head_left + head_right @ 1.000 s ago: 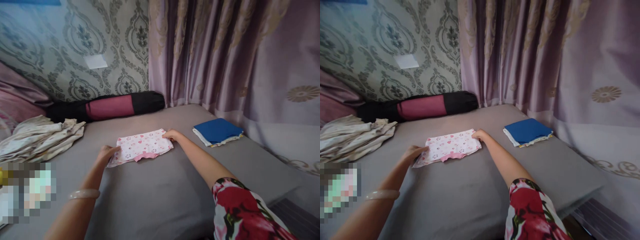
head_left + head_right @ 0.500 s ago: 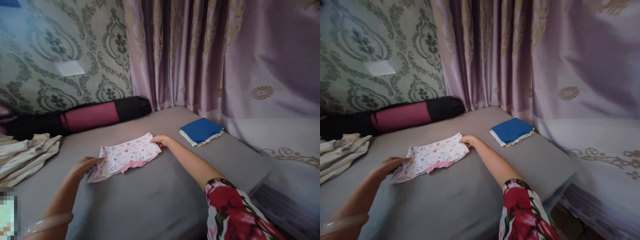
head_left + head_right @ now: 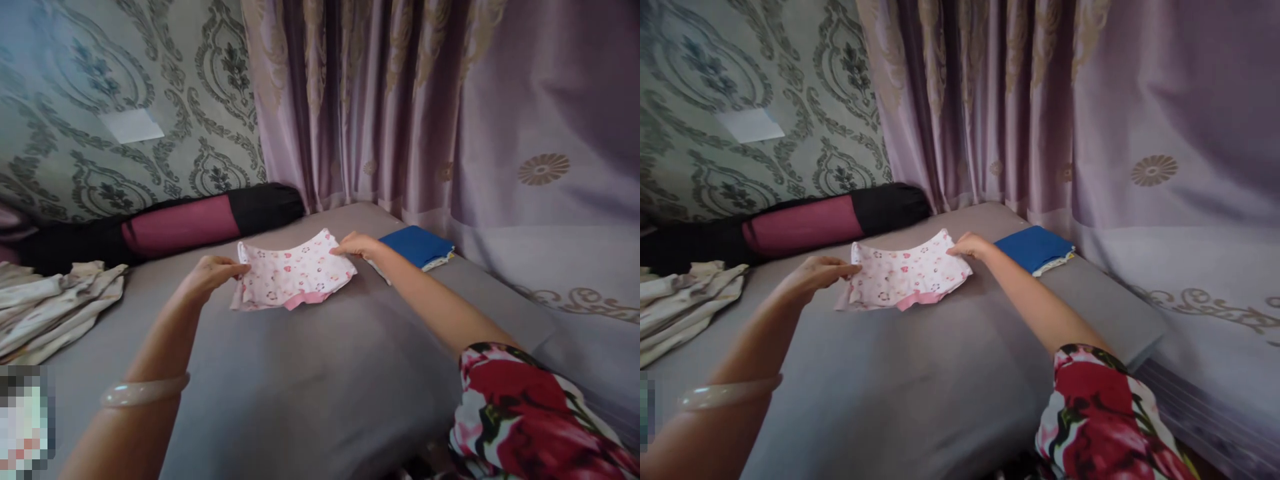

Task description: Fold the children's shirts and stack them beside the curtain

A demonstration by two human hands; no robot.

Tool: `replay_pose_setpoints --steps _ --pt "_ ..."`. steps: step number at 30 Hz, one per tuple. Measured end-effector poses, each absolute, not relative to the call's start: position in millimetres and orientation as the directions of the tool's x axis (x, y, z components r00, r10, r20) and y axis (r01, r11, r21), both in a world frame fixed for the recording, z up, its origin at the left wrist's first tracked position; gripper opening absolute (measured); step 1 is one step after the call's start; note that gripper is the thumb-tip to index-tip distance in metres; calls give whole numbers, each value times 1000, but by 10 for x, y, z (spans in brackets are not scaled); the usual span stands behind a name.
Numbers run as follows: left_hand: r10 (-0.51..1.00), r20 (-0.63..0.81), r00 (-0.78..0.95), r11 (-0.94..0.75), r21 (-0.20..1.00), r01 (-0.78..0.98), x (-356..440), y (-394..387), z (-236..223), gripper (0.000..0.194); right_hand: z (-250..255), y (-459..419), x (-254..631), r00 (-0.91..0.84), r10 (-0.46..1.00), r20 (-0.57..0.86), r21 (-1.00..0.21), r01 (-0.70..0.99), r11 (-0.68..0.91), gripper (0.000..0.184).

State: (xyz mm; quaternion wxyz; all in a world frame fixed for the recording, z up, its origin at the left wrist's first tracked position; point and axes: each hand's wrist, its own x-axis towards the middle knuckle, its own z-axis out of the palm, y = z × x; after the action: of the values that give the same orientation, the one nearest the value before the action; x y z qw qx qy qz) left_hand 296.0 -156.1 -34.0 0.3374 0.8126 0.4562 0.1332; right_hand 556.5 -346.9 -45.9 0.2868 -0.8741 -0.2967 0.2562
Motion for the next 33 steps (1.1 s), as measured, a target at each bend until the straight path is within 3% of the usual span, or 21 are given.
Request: replay_pose_setpoints --steps 5,9,12,15,20,23,28,33 --pt "741 -150 655 -287 810 511 3611 -1910 -406 27 -30 -3863 6003 796 567 -214 -444 438 -782 33" --pt "715 -117 689 -233 889 394 4122 -2271 -491 25 140 -4121 6374 859 452 -240 -322 369 -872 29" --pt "702 -76 708 -175 945 275 4442 -2551 -544 23 179 -4272 6627 898 357 -259 -367 250 -896 22" --pt "697 -28 717 -121 980 157 4714 -2779 -604 22 185 -4404 6819 941 232 -246 -500 82 -862 18" --pt "687 -9 726 -20 999 31 5081 -3038 -694 20 132 -4609 7089 977 157 -145 -656 24 -755 34" --pt "673 -36 739 59 998 -5 5238 -3164 -738 18 67 -4702 7252 985 140 -104 -644 40 -764 36" --pt "656 -160 737 190 981 43 5429 -3334 -843 17 -46 -4761 7451 998 9 -59 -568 -26 -822 15" --pt "639 -269 721 263 957 124 5558 -3418 -976 18 -176 -4796 7606 997 -10 73 -499 28 -866 9"
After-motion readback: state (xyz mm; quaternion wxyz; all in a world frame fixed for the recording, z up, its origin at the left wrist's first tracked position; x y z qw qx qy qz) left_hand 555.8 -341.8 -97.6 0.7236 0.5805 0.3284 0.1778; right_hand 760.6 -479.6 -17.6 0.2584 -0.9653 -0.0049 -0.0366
